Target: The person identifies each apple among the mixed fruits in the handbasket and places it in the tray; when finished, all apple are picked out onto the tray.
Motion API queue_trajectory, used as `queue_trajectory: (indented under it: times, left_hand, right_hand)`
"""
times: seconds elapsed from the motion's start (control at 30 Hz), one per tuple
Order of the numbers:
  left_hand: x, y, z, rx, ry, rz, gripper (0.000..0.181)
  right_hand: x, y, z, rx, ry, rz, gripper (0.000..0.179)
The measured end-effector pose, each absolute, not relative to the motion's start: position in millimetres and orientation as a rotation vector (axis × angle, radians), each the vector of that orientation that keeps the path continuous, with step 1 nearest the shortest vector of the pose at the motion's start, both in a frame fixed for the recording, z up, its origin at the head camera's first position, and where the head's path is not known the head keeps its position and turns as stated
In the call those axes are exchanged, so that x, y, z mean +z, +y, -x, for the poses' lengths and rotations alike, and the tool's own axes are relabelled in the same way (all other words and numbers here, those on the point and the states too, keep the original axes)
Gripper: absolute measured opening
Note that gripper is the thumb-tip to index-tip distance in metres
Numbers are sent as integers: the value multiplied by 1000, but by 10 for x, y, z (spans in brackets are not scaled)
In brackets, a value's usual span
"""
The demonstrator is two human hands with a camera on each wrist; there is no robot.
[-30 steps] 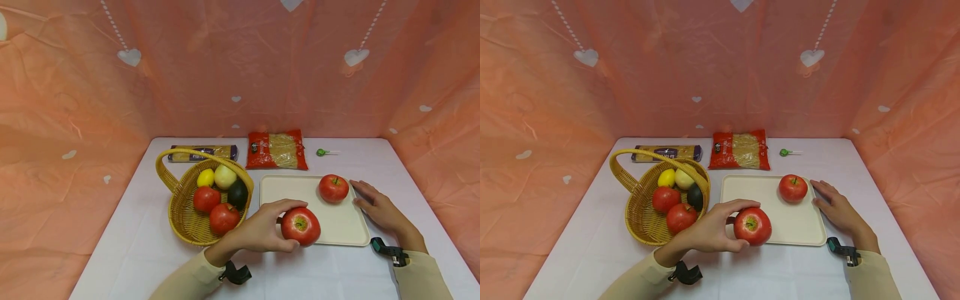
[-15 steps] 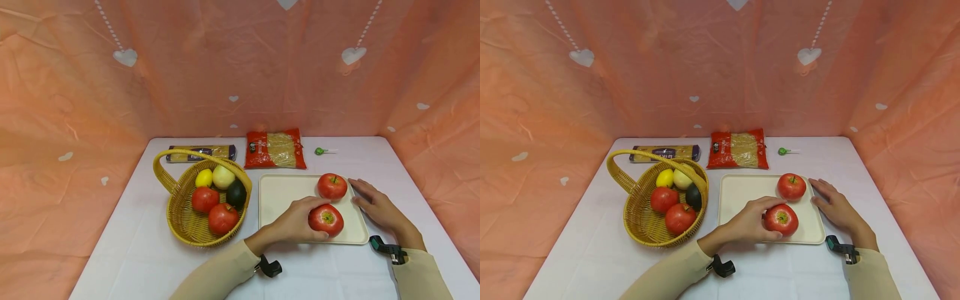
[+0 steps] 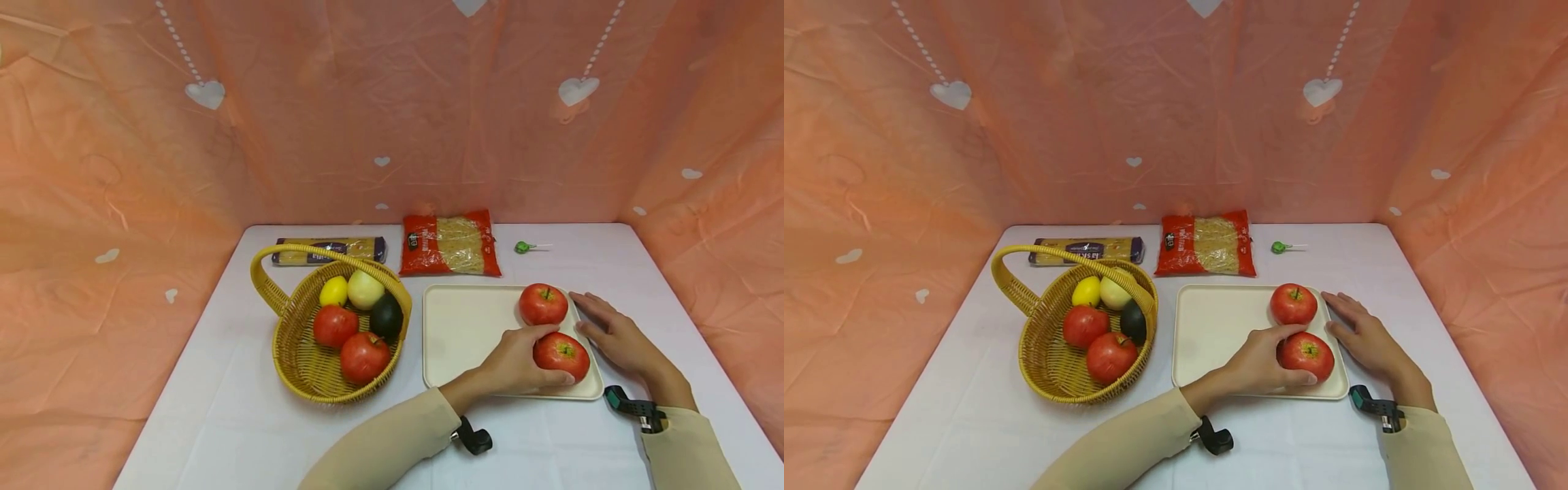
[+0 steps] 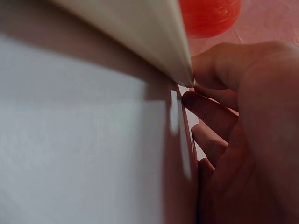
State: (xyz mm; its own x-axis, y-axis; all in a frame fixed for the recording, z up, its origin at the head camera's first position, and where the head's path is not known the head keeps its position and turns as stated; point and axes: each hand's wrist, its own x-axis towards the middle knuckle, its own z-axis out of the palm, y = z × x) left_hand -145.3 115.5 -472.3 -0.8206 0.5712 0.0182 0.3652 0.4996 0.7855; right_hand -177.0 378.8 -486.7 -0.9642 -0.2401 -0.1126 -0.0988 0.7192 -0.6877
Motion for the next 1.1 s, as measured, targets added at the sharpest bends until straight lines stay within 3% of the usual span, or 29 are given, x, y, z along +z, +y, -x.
queue_trajectory:
  times: [0.5, 1.1]
  left_hand:
    - [-4637, 998, 1381, 1120, 2592, -867, 84]
    - [-4176, -141, 1119, 1737, 1881, -843, 66]
  right_hand:
    - [-4885, 3793, 1773, -1054, 2738, 288, 68]
    - [-4890, 3795, 1774, -1076, 2728, 290, 68]
